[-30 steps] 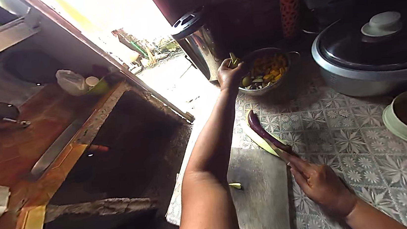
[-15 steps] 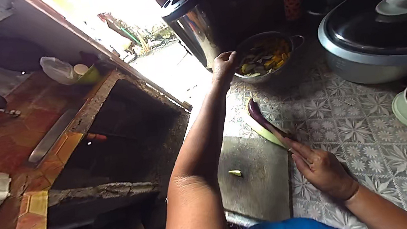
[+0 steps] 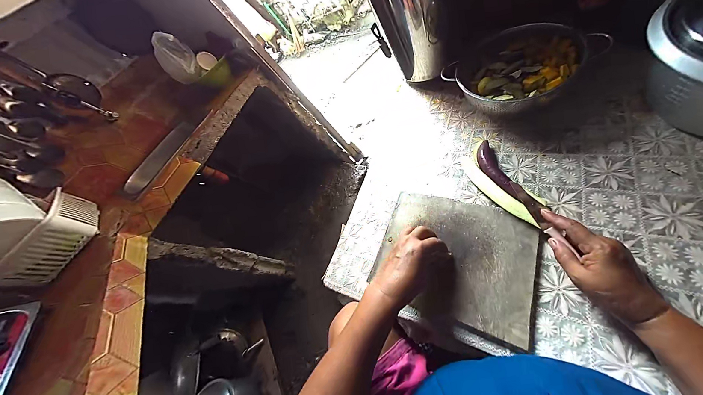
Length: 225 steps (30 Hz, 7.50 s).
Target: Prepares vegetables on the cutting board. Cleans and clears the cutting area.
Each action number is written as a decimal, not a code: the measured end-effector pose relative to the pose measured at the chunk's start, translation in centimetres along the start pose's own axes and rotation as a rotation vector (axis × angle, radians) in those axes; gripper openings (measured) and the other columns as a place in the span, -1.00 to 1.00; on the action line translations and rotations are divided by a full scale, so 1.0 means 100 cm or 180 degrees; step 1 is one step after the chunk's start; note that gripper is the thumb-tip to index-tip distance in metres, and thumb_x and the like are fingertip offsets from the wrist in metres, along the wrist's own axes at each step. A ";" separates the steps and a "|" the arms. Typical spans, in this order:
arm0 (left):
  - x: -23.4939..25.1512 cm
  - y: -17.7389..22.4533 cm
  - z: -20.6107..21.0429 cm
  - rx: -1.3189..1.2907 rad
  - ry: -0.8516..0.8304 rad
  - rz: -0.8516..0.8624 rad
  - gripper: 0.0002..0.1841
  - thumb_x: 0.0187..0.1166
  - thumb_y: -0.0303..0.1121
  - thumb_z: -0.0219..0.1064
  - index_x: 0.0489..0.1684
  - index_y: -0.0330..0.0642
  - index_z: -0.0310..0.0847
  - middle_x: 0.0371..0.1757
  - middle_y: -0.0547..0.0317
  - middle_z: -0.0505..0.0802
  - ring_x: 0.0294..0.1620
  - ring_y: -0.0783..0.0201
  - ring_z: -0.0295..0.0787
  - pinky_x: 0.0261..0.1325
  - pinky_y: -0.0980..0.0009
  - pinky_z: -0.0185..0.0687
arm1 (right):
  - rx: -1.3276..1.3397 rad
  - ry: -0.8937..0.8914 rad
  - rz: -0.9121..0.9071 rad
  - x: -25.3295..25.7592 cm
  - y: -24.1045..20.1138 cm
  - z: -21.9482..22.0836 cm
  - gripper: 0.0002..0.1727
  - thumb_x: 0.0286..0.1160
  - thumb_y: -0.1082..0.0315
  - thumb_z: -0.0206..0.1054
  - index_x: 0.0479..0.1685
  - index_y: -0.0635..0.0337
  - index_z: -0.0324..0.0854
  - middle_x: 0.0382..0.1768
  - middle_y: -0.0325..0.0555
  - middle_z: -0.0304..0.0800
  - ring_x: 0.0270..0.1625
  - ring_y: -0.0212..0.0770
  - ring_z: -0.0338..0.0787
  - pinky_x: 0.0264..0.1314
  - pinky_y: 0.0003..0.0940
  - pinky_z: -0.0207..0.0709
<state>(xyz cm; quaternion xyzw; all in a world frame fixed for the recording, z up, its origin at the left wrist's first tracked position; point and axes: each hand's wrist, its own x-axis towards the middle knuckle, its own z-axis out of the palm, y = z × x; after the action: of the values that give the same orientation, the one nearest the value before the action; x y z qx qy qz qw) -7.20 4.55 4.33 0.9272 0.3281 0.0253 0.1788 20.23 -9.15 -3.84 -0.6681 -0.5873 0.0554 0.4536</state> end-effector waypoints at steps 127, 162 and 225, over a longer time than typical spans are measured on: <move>-0.014 0.043 0.033 -0.0999 0.0466 -0.1069 -0.41 0.65 -0.29 0.34 0.63 -0.41 0.43 0.10 -0.26 0.85 0.16 -0.09 0.82 0.40 0.12 0.61 | -0.1409 -0.1185 -0.0918 0.007 -0.097 0.057 -0.44 0.37 0.50 0.26 0.46 0.34 0.65 -0.53 0.09 0.79 -0.58 0.11 0.79 -0.54 -0.02 0.62; -0.011 0.032 0.040 -0.1191 0.1019 -0.1069 -0.52 0.59 -0.30 0.40 0.40 -0.46 0.60 -0.18 -0.14 0.89 -0.12 0.00 0.86 0.16 0.13 0.71 | -0.1199 -0.0963 -0.0843 -0.012 -0.100 0.044 -0.41 0.24 0.48 0.25 0.40 0.33 0.71 -0.54 0.06 0.81 -0.61 0.07 0.79 -0.58 -0.02 0.62; -0.026 0.042 0.022 -0.0794 0.0296 -0.1332 -0.45 0.65 -0.20 0.34 0.58 -0.29 0.54 0.16 -0.21 0.82 0.14 -0.06 0.82 0.32 0.10 0.65 | -0.1368 -0.1190 -0.0788 -0.001 -0.108 0.059 -0.41 0.32 0.49 0.26 0.47 0.30 0.66 -0.57 0.05 0.77 -0.60 0.07 0.78 -0.56 -0.04 0.60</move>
<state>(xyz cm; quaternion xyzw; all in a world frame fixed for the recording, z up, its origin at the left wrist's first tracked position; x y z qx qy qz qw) -6.37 -0.75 3.88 0.8077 0.5151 0.0707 0.2780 8.69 -7.18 -0.06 -0.6502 -0.7357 -0.0037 0.1893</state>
